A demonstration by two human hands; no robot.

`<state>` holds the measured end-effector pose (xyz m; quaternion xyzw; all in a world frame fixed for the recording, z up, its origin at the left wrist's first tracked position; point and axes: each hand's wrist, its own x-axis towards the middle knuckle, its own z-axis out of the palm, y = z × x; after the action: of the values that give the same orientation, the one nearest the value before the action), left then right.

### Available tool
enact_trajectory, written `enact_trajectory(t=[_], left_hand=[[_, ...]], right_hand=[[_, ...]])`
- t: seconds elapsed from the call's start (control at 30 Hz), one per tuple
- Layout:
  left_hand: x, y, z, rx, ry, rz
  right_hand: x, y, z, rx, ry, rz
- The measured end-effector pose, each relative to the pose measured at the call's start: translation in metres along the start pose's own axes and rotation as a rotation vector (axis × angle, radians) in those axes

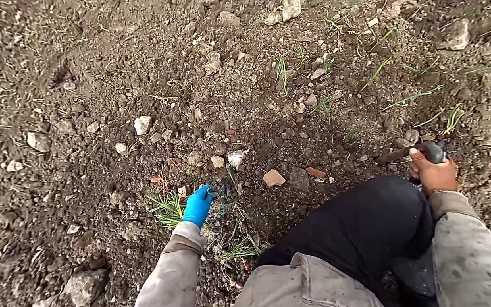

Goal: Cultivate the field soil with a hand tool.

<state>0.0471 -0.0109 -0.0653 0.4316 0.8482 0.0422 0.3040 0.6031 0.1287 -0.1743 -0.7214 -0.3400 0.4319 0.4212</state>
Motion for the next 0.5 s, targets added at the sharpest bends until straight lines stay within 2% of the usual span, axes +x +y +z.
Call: enact_trajectory(t=[0.03, 0.1, 0.2, 0.33, 0.43, 0.5], left_hand=[[-0.005, 0.009, 0.001, -0.240, 0.119, 0.082], [-0.011, 0.053, 0.006, -0.627, 0.182, 0.281], [-0.014, 0.148, 0.039, -0.882, 0.024, 0.504], [-0.008, 0.277, 0.132, -0.796, -0.252, 0.670], [-0.001, 0.350, 0.210, -0.630, -0.324, 0.804], [0.005, 0.379, 0.245, -0.371, -0.335, 0.879]], right_hand=[[-0.002, -0.002, 0.000, -0.009, 0.002, 0.002], [-0.002, -0.005, -0.001, -0.029, 0.017, 0.005], [-0.001, -0.007, -0.004, -0.046, 0.030, 0.008], [-0.004, -0.015, -0.007, -0.085, 0.017, 0.063], [-0.006, -0.019, -0.007, -0.123, 0.014, 0.066], [-0.004, -0.016, -0.005, -0.156, 0.017, 0.077]])
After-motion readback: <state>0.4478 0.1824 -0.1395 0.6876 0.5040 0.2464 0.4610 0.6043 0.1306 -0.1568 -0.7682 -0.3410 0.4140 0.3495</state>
